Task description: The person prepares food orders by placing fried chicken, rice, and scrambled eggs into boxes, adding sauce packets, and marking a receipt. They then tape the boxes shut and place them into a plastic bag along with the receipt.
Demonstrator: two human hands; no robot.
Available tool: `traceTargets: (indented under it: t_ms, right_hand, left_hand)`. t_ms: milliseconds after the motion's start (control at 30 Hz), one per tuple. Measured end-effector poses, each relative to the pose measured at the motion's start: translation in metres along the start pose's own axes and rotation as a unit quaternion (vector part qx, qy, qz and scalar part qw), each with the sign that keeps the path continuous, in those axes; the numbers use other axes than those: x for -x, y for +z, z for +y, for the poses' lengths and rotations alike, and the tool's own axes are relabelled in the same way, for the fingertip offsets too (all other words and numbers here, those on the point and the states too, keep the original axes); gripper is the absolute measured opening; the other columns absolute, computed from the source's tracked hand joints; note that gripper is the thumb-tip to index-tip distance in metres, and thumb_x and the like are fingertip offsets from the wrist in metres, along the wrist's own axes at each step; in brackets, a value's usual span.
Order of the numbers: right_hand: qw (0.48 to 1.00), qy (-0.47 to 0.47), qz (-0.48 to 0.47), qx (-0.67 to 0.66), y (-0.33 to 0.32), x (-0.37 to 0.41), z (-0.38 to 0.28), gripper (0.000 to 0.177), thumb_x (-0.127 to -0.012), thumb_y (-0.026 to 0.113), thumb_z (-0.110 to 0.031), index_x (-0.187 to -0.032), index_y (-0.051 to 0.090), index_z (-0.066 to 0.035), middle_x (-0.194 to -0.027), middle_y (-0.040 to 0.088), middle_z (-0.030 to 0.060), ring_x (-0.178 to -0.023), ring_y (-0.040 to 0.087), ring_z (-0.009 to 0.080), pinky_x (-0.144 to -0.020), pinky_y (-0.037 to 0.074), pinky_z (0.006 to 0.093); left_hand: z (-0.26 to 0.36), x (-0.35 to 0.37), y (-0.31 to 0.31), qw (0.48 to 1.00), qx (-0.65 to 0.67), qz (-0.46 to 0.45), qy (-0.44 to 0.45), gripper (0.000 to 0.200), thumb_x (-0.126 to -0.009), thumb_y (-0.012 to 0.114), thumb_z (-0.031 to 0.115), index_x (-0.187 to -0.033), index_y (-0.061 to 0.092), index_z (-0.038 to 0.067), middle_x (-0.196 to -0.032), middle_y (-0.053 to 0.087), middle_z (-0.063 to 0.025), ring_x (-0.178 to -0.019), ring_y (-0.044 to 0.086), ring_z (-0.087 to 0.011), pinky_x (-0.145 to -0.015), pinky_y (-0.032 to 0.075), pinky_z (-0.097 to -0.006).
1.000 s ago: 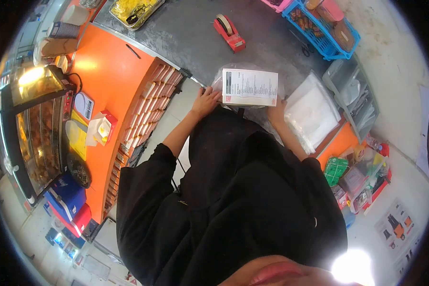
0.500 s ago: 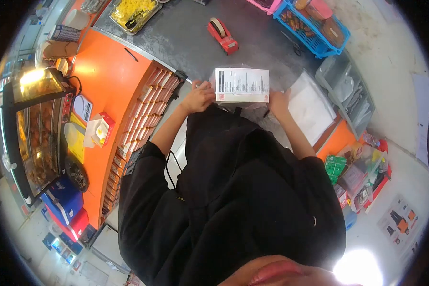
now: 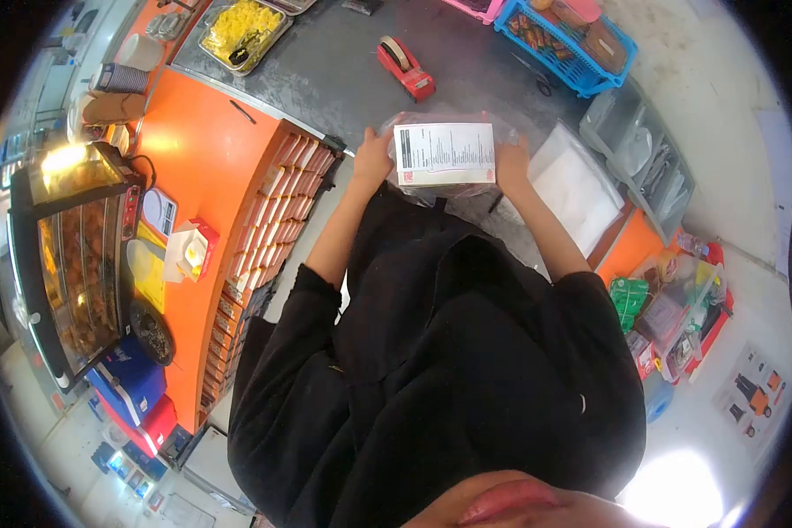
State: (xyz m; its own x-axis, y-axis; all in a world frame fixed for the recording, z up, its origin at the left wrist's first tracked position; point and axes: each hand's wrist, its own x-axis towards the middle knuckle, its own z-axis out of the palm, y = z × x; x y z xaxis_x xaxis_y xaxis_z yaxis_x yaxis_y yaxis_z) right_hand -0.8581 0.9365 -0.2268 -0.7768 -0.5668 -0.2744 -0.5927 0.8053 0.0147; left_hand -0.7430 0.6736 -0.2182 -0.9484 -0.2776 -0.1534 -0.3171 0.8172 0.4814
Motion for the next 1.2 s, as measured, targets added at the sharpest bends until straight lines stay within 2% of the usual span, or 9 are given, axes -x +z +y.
traceTargets:
  t_ms: [67,167,367,533,867,933,1033,1133,1200]
  right_hand:
    - [0.998,0.005,0.054,-0.02,-0.012,0.014,-0.003,0.051,-0.091,0.044,-0.016,-0.141,0.039,-0.01,-0.08,0.069,0.0127,-0.089,0.066,0.0256,-0.104,0.029,0.0465]
    - [0.994,0.085,-0.064,-0.019,-0.026,0.029,-0.008,0.053,-0.09,0.045,-0.013,-0.142,0.037,-0.008,-0.082,0.068,0.013,-0.102,0.062,0.0258,-0.103,0.027,0.0513]
    - [0.983,0.019,0.179,0.03,0.01,0.043,-0.006,0.068,-0.082,0.056,-0.011,-0.145,0.03,-0.009,-0.088,0.067,0.0113,-0.085,0.065,0.0256,-0.089,0.031,0.0536]
    - [0.995,0.103,0.01,-0.005,-0.091,0.043,-0.016,0.063,-0.087,0.048,-0.006,-0.146,0.026,-0.003,-0.077,0.067,0.015,-0.081,0.066,0.029,-0.103,0.024,0.058]
    - [0.991,0.126,-0.024,0.022,-0.168,0.076,-0.039,0.077,-0.081,0.054,-0.001,-0.147,0.016,0.001,-0.072,0.065,0.0105,-0.074,0.065,0.0277,-0.104,0.028,0.0587]
    - [0.989,0.107,0.097,-0.025,-0.159,0.075,-0.041,0.06,-0.084,0.051,-0.006,-0.141,0.032,0.004,-0.069,0.067,0.0086,-0.069,0.066,0.0248,-0.104,0.023,0.0506]
    - [0.996,0.071,0.036,-0.034,-0.174,0.08,-0.04,0.042,-0.086,0.054,-0.011,-0.126,0.053,0.001,-0.067,0.065,0.0086,-0.069,0.066,0.0257,-0.102,0.021,0.0493]
    - [0.969,-0.041,0.17,-0.175,-0.192,0.094,-0.003,0.03,-0.085,0.061,-0.019,-0.111,0.065,-0.005,-0.068,0.066,0.0109,-0.068,0.067,0.0241,-0.094,0.036,0.0469]
    - [0.791,0.125,0.093,-0.592,-0.211,0.084,0.043,0.026,-0.082,0.066,-0.029,-0.098,0.07,-0.009,-0.071,0.067,0.0131,-0.067,0.067,0.0247,-0.073,0.049,0.0408]
  left_hand:
    - [-0.017,0.007,0.001,0.998,0.009,0.045,0.033,0.059,-0.074,0.057,-0.003,-0.131,0.053,0.011,-0.11,0.049,-0.0208,-0.086,0.061,-0.041,-0.075,0.051,-0.0453]
    - [-0.025,0.024,0.007,0.993,0.002,0.098,0.067,0.068,-0.071,0.061,-0.003,-0.136,0.044,0.01,-0.11,0.048,-0.0232,-0.089,0.06,-0.0424,-0.077,0.051,-0.0464]
    - [0.003,0.05,0.002,0.995,0.069,0.067,-0.038,0.074,-0.063,0.07,0.001,-0.131,0.042,0.003,-0.108,0.045,-0.0324,-0.092,0.056,-0.0499,-0.081,0.05,-0.0478]
    - [0.024,0.04,-0.069,0.996,0.088,-0.007,-0.026,0.079,-0.06,0.068,0.002,-0.134,0.041,0.006,-0.109,0.047,-0.027,-0.103,0.053,-0.0462,-0.089,0.047,-0.0457]
    - [0.057,0.051,-0.13,0.992,0.081,-0.019,0.09,0.064,-0.065,0.066,0.004,-0.127,0.047,-0.004,-0.114,0.05,-0.0228,-0.1,0.055,-0.0377,-0.087,0.046,-0.0395]
    - [0.058,0.049,-0.127,0.992,0.049,0.013,0.114,0.06,-0.069,0.064,0.003,-0.126,0.048,-0.004,-0.117,0.05,-0.023,-0.099,0.055,-0.0361,-0.086,0.045,-0.0394]
    - [0.066,0.05,-0.134,0.989,0.027,-0.016,0.144,0.054,-0.076,0.061,0.004,-0.128,0.048,-0.001,-0.105,0.056,-0.0209,-0.093,0.057,-0.034,-0.082,0.046,-0.0406]
    - [0.068,0.041,-0.154,0.985,-0.009,-0.119,0.121,0.05,-0.082,0.058,0.005,-0.131,0.047,0.002,-0.095,0.058,-0.0161,-0.088,0.058,-0.0258,-0.078,0.047,-0.0363]
    - [0.073,0.037,-0.166,0.982,-0.009,-0.16,0.101,0.048,-0.085,0.056,0.005,-0.132,0.047,0.004,-0.091,0.059,-0.0126,-0.086,0.058,-0.0207,-0.076,0.047,-0.034]
